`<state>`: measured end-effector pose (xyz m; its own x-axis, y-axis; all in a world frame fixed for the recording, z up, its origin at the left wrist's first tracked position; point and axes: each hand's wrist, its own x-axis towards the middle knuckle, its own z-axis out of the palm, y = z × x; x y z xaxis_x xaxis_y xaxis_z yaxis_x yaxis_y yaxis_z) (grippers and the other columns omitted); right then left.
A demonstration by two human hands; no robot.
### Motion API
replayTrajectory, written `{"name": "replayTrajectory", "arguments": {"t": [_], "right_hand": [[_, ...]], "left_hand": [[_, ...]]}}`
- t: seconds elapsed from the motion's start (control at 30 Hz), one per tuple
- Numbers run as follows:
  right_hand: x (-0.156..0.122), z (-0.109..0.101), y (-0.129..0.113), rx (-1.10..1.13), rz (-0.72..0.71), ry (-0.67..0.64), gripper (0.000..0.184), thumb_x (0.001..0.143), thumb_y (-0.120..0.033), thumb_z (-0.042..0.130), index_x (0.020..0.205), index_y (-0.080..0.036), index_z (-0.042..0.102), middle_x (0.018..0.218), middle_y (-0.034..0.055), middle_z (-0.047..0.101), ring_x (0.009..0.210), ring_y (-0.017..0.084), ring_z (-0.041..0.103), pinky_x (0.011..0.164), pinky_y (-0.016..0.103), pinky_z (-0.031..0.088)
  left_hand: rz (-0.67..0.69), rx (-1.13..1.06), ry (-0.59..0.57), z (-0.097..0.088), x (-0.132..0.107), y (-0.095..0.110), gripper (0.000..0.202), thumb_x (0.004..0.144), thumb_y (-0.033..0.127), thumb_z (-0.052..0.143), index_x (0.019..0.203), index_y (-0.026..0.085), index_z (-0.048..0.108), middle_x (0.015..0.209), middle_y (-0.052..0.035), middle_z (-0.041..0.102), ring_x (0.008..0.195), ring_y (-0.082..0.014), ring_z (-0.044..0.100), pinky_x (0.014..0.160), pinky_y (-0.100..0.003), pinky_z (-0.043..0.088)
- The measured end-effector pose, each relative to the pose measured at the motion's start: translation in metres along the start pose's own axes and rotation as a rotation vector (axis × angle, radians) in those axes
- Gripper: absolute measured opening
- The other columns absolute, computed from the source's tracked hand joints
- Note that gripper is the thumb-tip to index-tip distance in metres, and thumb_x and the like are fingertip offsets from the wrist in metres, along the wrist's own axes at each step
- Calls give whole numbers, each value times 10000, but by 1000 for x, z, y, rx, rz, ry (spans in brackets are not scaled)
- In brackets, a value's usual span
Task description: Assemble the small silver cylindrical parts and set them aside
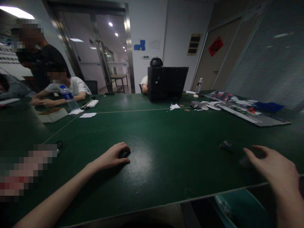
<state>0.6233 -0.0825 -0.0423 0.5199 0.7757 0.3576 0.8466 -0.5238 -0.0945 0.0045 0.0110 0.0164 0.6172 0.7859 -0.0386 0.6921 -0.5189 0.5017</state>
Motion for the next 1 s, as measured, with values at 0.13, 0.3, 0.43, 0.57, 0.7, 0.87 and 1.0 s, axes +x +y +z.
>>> {"name": "replayTrajectory", "arguments": {"t": [0.13,0.3,0.43,0.57,0.7,0.87,1.0], "right_hand": [[9,-26,-59,-6,-52,-167,621,815,-564,450,1249,-135,564,1056,261,627,834,348,602,590,395,396],[26,-26,-92,-86,-197,-320,474,785,-328,566,1215,-135,605,1050,253,643,873,333,616,615,373,381],[36,-19,-96,-60,-200,-397,362,762,-222,556,1092,-139,681,1061,246,642,839,299,643,573,331,392],[33,-23,-118,-28,-246,-396,318,756,-248,564,1034,-166,695,1009,210,660,797,294,648,546,324,408],[6,-44,-181,194,-491,-335,283,757,-256,572,1010,-195,682,972,118,679,808,261,637,654,349,474],[-52,-84,-282,500,-905,-380,252,822,-291,547,1035,-206,654,960,73,654,836,201,615,747,328,487],[-88,-94,-342,609,-1099,-367,221,811,-234,575,1016,-199,649,936,67,637,829,181,603,741,301,475]], "left_hand": [[3,-5,2,0,0,-1,364,780,469,624,1034,211,587,1088,-53,547,1016,-232,514,879,-355,425],[11,-9,4,1,0,-4,374,781,489,617,1032,212,590,1082,-58,548,1007,-239,517,865,-362,430],[12,-11,16,3,0,-6,375,772,486,631,1035,221,591,1081,-51,547,1002,-236,518,851,-352,431],[19,-2,14,3,0,-6,373,768,480,636,1028,216,593,1073,-51,544,992,-229,516,851,-344,426],[5,-7,3,2,0,-5,379,775,479,627,1036,207,592,1070,-57,541,982,-229,515,846,-347,429],[6,-11,1,1,-1,-3,362,781,469,622,1036,213,591,1080,-57,546,995,-234,515,861,-358,423],[25,3,11,2,0,-3,352,779,454,630,1028,207,598,1061,-59,555,978,-229,520,854,-345,422]]}}
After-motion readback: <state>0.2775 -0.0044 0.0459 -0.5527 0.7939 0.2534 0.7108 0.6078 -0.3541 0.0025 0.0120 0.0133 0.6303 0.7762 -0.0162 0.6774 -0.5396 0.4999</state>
